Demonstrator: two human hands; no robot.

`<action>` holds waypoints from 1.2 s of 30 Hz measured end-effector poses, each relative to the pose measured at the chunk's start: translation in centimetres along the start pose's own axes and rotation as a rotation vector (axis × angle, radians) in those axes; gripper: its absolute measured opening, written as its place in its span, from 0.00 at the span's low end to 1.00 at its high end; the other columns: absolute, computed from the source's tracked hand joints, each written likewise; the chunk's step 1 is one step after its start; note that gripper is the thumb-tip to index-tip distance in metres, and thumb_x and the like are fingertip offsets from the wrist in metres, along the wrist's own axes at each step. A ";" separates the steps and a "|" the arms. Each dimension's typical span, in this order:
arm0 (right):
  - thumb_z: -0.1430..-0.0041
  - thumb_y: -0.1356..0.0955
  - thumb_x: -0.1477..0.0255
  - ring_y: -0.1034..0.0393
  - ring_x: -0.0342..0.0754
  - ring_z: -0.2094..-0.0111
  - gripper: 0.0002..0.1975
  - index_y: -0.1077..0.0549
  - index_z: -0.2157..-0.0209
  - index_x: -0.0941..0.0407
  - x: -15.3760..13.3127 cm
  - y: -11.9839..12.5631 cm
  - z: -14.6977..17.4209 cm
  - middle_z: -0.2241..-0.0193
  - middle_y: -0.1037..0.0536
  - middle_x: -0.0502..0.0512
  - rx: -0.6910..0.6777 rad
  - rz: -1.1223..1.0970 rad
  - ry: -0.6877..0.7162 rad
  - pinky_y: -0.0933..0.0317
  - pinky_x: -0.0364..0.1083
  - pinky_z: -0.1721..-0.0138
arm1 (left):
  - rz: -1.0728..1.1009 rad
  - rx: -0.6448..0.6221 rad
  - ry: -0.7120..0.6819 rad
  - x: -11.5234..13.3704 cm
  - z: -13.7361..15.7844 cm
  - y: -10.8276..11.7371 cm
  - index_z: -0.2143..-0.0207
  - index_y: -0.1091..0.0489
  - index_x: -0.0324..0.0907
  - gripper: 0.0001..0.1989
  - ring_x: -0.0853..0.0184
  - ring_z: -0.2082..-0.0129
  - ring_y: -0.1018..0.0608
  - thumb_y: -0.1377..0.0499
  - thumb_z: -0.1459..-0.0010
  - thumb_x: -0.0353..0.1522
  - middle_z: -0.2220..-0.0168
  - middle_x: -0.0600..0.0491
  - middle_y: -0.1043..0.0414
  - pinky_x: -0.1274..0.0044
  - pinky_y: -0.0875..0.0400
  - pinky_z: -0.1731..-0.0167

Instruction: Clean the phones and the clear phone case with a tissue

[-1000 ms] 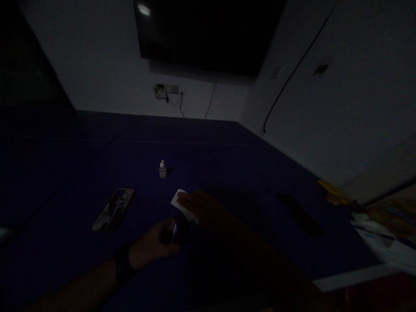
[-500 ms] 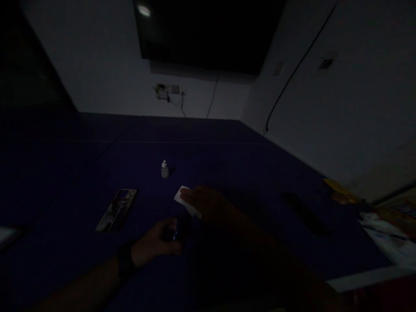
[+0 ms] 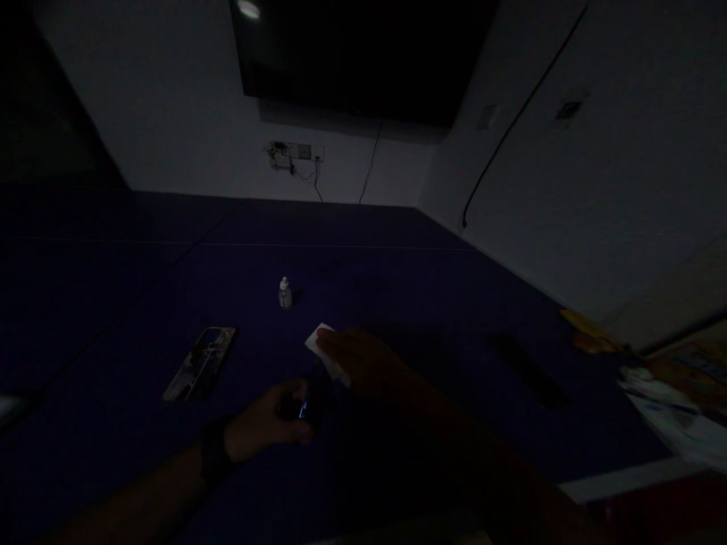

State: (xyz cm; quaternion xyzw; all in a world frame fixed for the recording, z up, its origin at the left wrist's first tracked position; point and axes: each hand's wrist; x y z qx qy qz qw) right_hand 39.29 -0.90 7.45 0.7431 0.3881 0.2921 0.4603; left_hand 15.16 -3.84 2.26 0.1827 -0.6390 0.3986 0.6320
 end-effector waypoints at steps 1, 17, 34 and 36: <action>0.38 0.41 0.78 0.32 0.53 0.42 0.30 0.42 0.34 0.60 -0.4 -0.2 0.2 0.40 0.29 0.65 -0.009 -0.005 0.018 0.36 0.52 0.45 | 0.001 -0.007 -0.002 0.0 0.0 0.1 0.64 0.33 0.39 0.26 0.72 0.75 0.27 0.25 0.56 0.43 0.73 0.57 0.29 0.79 0.34 0.73; 0.34 0.40 0.76 0.35 0.50 0.40 0.30 0.48 0.32 0.61 -2.8 -1.3 2.0 0.41 0.29 0.65 -0.012 -0.094 0.102 0.37 0.50 0.43 | -0.021 -0.056 0.020 0.4 0.2 -0.1 0.62 0.32 0.39 0.25 0.72 0.74 0.27 0.27 0.54 0.42 0.71 0.57 0.28 0.78 0.33 0.72; 0.33 0.41 0.75 0.36 0.48 0.39 0.28 0.45 0.33 0.61 -2.7 -1.2 2.2 0.40 0.30 0.63 -0.004 -0.086 0.121 0.41 0.49 0.40 | 0.009 -0.012 0.001 0.3 0.2 -0.2 0.55 0.31 0.39 0.28 0.68 0.67 0.25 0.26 0.55 0.39 0.64 0.53 0.26 0.77 0.30 0.67; 0.34 0.41 0.76 0.36 0.47 0.39 0.28 0.44 0.33 0.60 -2.4 -1.2 2.0 0.39 0.31 0.63 -0.022 -0.101 0.112 0.41 0.49 0.40 | 0.010 -0.002 0.004 0.2 0.2 -0.2 0.54 0.31 0.39 0.29 0.66 0.64 0.25 0.25 0.56 0.38 0.61 0.52 0.26 0.75 0.30 0.64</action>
Point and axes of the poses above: each hand's wrist, its own z-axis away from the middle knuckle, its own y-axis out of the back of the hand, x = y × z
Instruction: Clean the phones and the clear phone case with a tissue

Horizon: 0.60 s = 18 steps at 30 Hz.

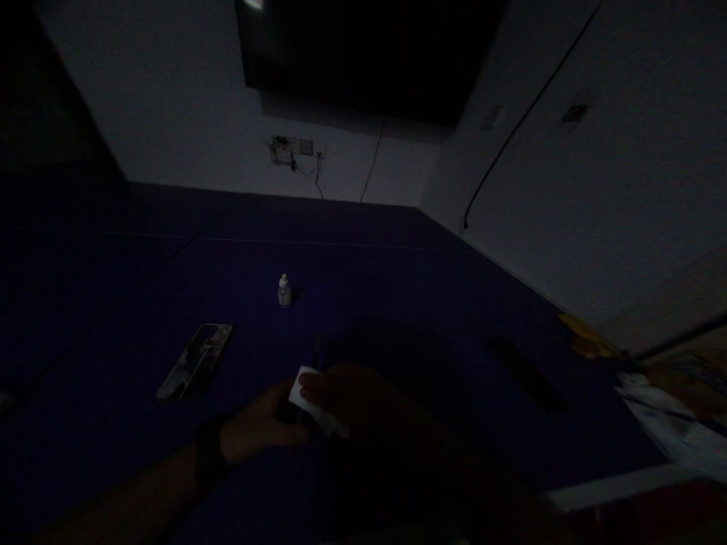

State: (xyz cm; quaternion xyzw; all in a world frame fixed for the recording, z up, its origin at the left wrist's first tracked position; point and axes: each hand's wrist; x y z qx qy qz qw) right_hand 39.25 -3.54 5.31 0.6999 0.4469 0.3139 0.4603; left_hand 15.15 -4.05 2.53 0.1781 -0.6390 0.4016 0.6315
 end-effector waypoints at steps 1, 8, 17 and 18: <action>0.35 0.41 0.76 0.37 0.48 0.38 0.29 0.44 0.33 0.60 0.5 0.1 -0.3 0.39 0.31 0.63 0.006 0.000 -0.014 0.40 0.49 0.40 | -0.002 0.015 0.002 -0.1 0.0 0.0 0.56 0.31 0.39 0.28 0.66 0.64 0.25 0.25 0.57 0.37 0.62 0.53 0.26 0.76 0.31 0.64; 0.40 0.41 0.79 0.40 0.51 0.36 0.33 0.46 0.32 0.62 3.4 0.1 -1.8 0.38 0.33 0.66 0.077 0.003 -0.064 0.39 0.53 0.42 | 0.003 0.128 0.006 -0.9 0.1 -0.2 0.61 0.32 0.40 0.26 0.69 0.67 0.27 0.24 0.59 0.36 0.67 0.56 0.30 0.76 0.33 0.66; 0.35 0.41 0.76 0.36 0.48 0.38 0.28 0.43 0.34 0.60 2.2 -0.1 -1.6 0.39 0.31 0.65 0.082 -0.030 -0.015 0.39 0.50 0.42 | -0.015 0.183 -0.023 -0.7 -0.3 -0.2 0.59 0.31 0.39 0.26 0.65 0.64 0.25 0.25 0.58 0.36 0.64 0.53 0.26 0.73 0.32 0.62; 0.36 0.41 0.77 0.37 0.49 0.38 0.28 0.42 0.34 0.60 2.8 0.1 -2.0 0.39 0.31 0.65 0.086 -0.021 -0.045 0.39 0.50 0.42 | -0.023 0.192 -0.023 -0.7 -0.2 -0.3 0.59 0.31 0.39 0.25 0.66 0.65 0.25 0.25 0.58 0.36 0.65 0.54 0.27 0.74 0.32 0.62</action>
Point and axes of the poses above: each hand's wrist, its own z-axis away from the middle knuckle, its own y-axis out of the back of the hand, x = y × z
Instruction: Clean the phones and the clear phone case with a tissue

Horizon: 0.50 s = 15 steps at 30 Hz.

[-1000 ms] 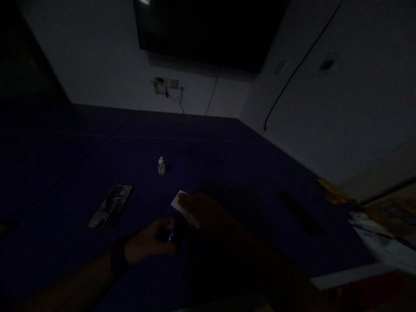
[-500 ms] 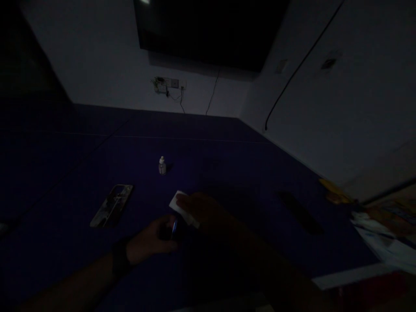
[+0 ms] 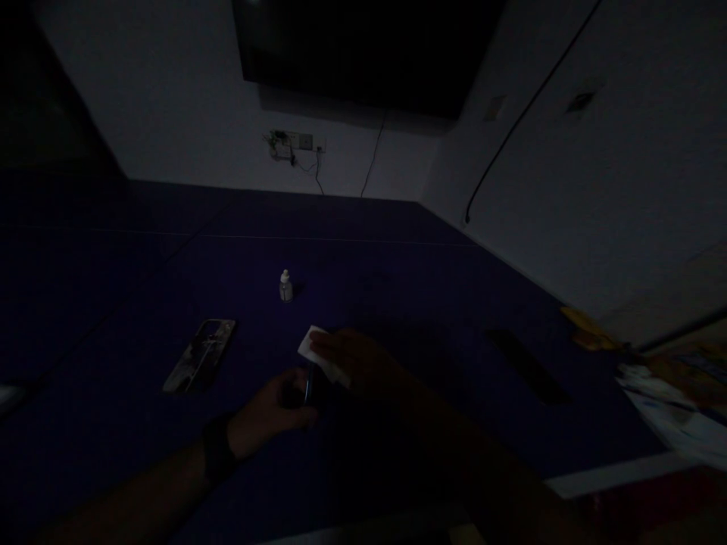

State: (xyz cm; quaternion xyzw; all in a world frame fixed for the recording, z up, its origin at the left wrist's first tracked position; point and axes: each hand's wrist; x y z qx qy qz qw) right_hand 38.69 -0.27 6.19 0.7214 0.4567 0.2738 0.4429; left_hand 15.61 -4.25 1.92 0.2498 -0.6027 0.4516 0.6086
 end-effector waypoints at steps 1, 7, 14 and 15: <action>0.36 0.41 0.77 0.37 0.49 0.37 0.28 0.42 0.34 0.60 0.6 0.1 -0.4 0.38 0.32 0.65 0.000 0.008 -0.025 0.39 0.51 0.42 | -0.003 0.003 0.002 0.0 0.0 0.0 0.59 0.32 0.39 0.26 0.67 0.66 0.25 0.25 0.58 0.36 0.65 0.54 0.27 0.74 0.32 0.63; 0.34 0.41 0.74 0.37 0.49 0.38 0.25 0.38 0.37 0.62 -0.2 0.2 0.4 0.40 0.30 0.67 -0.070 0.006 0.029 0.40 0.51 0.41 | -0.019 0.028 -0.008 -0.3 0.1 -0.1 0.60 0.33 0.39 0.25 0.67 0.67 0.26 0.26 0.56 0.37 0.66 0.54 0.27 0.74 0.32 0.64; 0.33 0.42 0.73 0.35 0.49 0.39 0.26 0.40 0.35 0.58 -0.5 -0.5 0.7 0.40 0.30 0.64 0.017 -0.012 -0.057 0.40 0.51 0.42 | -0.047 -0.001 -0.003 -0.4 0.0 0.0 0.61 0.33 0.39 0.23 0.69 0.70 0.27 0.27 0.55 0.37 0.69 0.55 0.29 0.75 0.33 0.67; 0.33 0.42 0.74 0.36 0.50 0.39 0.27 0.41 0.34 0.58 -0.1 -0.5 0.4 0.39 0.31 0.65 0.042 -0.011 -0.080 0.39 0.52 0.43 | -0.049 -0.005 -0.006 -0.4 0.0 0.1 0.62 0.33 0.39 0.23 0.69 0.70 0.27 0.27 0.55 0.37 0.69 0.56 0.29 0.75 0.33 0.67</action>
Point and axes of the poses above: each hand's wrist, its own z-axis away from the middle knuckle, its own y-axis out of the back of the hand, x = y × z
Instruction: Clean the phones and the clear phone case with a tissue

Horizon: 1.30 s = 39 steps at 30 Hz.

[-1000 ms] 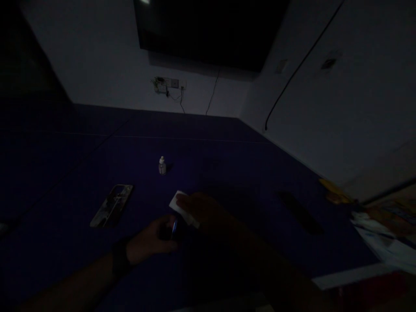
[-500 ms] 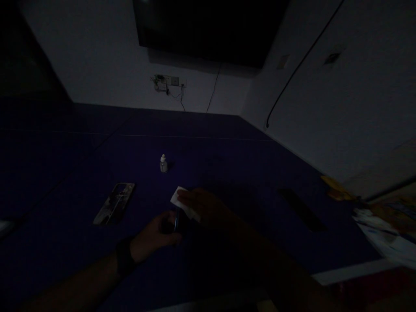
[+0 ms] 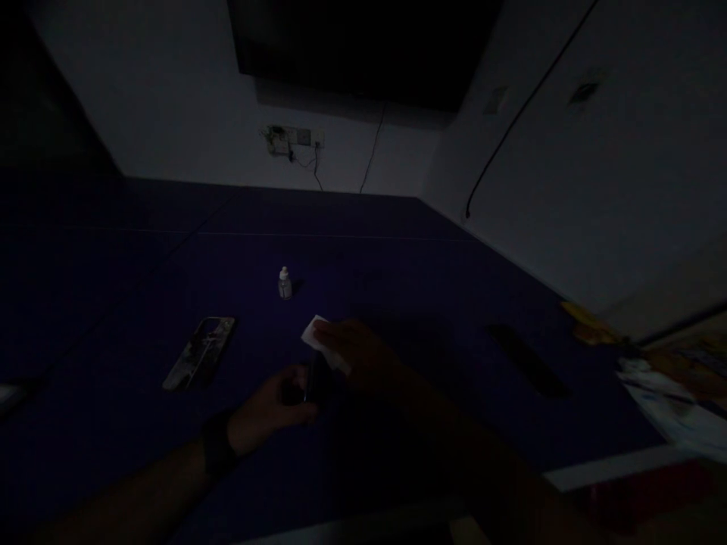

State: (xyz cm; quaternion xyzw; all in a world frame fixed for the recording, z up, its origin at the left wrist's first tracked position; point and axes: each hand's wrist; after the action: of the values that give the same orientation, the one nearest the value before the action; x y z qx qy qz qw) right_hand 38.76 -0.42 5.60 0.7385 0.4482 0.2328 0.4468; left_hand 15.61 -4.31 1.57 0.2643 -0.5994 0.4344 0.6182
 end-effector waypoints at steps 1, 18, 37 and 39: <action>0.34 0.42 0.75 0.36 0.50 0.39 0.27 0.42 0.34 0.59 0.2 0.0 -0.3 0.39 0.31 0.65 0.019 0.000 -0.005 0.40 0.52 0.43 | 0.001 -0.003 -0.005 0.0 0.0 0.0 0.62 0.33 0.40 0.22 0.68 0.70 0.27 0.27 0.55 0.36 0.69 0.56 0.29 0.75 0.33 0.66; 0.29 0.45 0.73 0.37 0.47 0.38 0.25 0.46 0.33 0.64 -4.4 -0.9 2.8 0.43 0.26 0.68 -0.032 -0.088 0.154 0.41 0.49 0.41 | 0.146 -0.042 0.131 0.8 -0.1 0.3 0.59 0.29 0.38 0.36 0.63 0.68 0.22 0.44 0.47 0.62 0.67 0.47 0.25 0.76 0.26 0.71; 0.30 0.43 0.78 0.31 0.47 0.44 0.23 0.42 0.35 0.63 -7.1 -0.7 3.9 0.47 0.23 0.63 -0.080 -0.086 0.149 0.35 0.48 0.44 | 0.252 0.143 0.164 1.3 -0.4 -0.2 0.61 0.37 0.43 0.28 0.74 0.80 0.26 0.32 0.52 0.52 0.71 0.59 0.30 0.83 0.32 0.80; 0.31 0.42 0.79 0.33 0.49 0.42 0.24 0.42 0.35 0.64 -6.2 -0.8 3.6 0.44 0.25 0.65 -0.058 -0.015 0.126 0.36 0.49 0.43 | 0.252 0.149 0.160 1.4 -0.3 -0.4 0.61 0.37 0.44 0.28 0.73 0.79 0.27 0.31 0.53 0.51 0.73 0.60 0.31 0.83 0.32 0.80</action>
State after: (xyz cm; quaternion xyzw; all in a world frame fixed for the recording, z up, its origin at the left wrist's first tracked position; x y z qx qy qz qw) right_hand 38.02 -7.32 3.54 0.7055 0.4741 0.2885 0.4407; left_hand 15.96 -3.89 2.93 0.1967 -0.5426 0.5713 0.5836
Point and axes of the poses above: each hand's wrist, its own z-axis away from the middle knuckle, its own y-axis out of the back of the hand, x = y × z
